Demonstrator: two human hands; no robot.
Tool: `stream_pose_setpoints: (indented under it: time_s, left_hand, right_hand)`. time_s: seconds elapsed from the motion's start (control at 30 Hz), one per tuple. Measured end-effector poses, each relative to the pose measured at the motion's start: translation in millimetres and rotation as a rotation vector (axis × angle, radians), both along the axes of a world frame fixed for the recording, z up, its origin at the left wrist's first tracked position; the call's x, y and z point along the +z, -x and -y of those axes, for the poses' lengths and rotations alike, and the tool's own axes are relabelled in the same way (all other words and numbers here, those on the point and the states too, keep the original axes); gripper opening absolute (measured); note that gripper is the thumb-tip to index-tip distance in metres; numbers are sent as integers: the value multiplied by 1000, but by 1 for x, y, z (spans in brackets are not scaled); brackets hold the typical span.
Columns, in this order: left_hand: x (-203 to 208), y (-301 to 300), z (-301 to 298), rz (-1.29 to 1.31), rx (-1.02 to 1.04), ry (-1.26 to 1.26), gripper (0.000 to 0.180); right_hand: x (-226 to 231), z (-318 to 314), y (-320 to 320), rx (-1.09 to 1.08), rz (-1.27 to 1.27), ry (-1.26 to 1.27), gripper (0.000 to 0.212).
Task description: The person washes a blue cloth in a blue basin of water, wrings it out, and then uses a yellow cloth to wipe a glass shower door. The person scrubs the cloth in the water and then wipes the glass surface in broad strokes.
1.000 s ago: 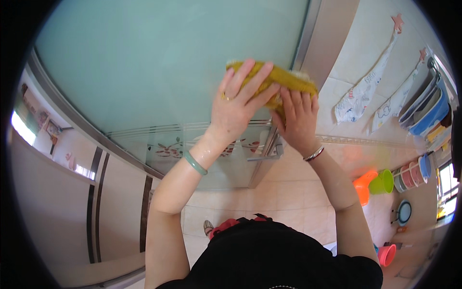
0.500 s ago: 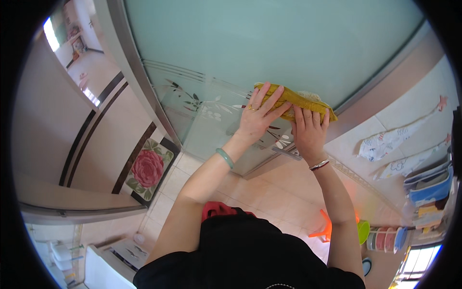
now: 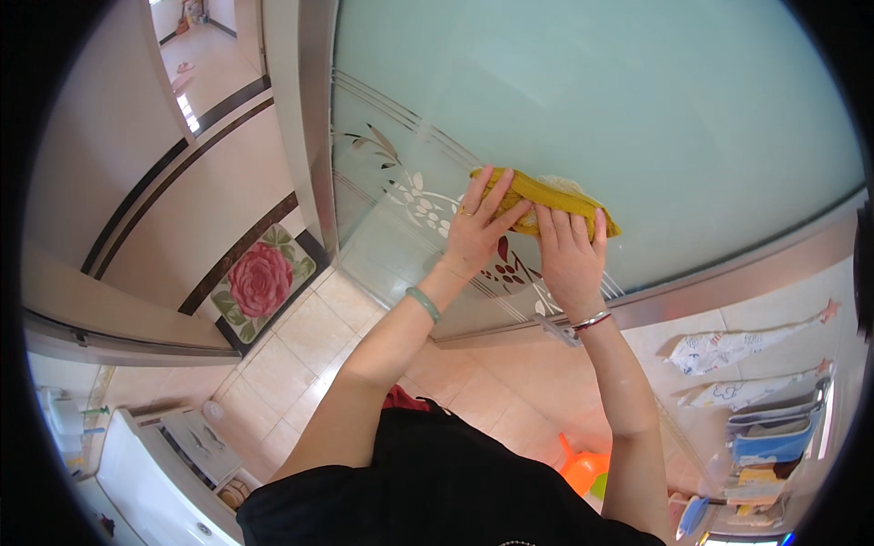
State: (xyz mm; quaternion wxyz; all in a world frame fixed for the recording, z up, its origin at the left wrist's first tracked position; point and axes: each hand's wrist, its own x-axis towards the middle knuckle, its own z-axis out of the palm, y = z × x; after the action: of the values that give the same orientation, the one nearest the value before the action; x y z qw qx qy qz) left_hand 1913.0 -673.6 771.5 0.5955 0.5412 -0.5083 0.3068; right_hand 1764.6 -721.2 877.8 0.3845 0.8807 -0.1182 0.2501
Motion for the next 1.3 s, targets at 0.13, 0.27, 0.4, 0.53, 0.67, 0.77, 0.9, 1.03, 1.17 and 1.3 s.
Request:
stream_pose_setpoints:
  time_s: [0.13, 0.27, 0.4, 0.53, 0.67, 0.77, 0.9, 1.03, 1.17, 1.3]
  left_hand:
    - [-6, -32, -5, -71, 48, 38, 61]
    - [-10, -64, -18, -184, 103, 32, 58]
    - [-15, -100, -23, -269, 182, 68, 58]
    - [-12, -132, -28, -376, 197, 101, 63]
    - [-18, -166, -30, -443, 261, 133, 65]
    - [-22, -179, -32, -513, 265, 135, 64]
    - [-26, -178, -34, -579, 254, 150, 61]
    - [-35, -155, -32, -701, 211, 129, 55]
    - [-51, -110, -22, -693, 250, 138, 49]
    - [-68, -39, -12, -730, 227, 109, 49]
  right_hand:
    - [4, -7, -43, 67, -38, -4, 45]
    - [11, -15, -93, 166, -95, -5, 48]
    - [13, -21, -149, 241, -159, 15, 50]
    - [16, -26, -202, 354, -156, -5, 45]
    - [13, -31, -249, 508, -136, -56, 41]
    - [9, -31, -270, 560, -150, -51, 40]
    - [7, -33, -277, 598, -180, -60, 38]
    - [1, -27, -268, 635, -218, -82, 37]
    - [-2, -16, -233, 648, -328, -97, 37]
    - [-9, -8, -167, 612, -436, -114, 37]
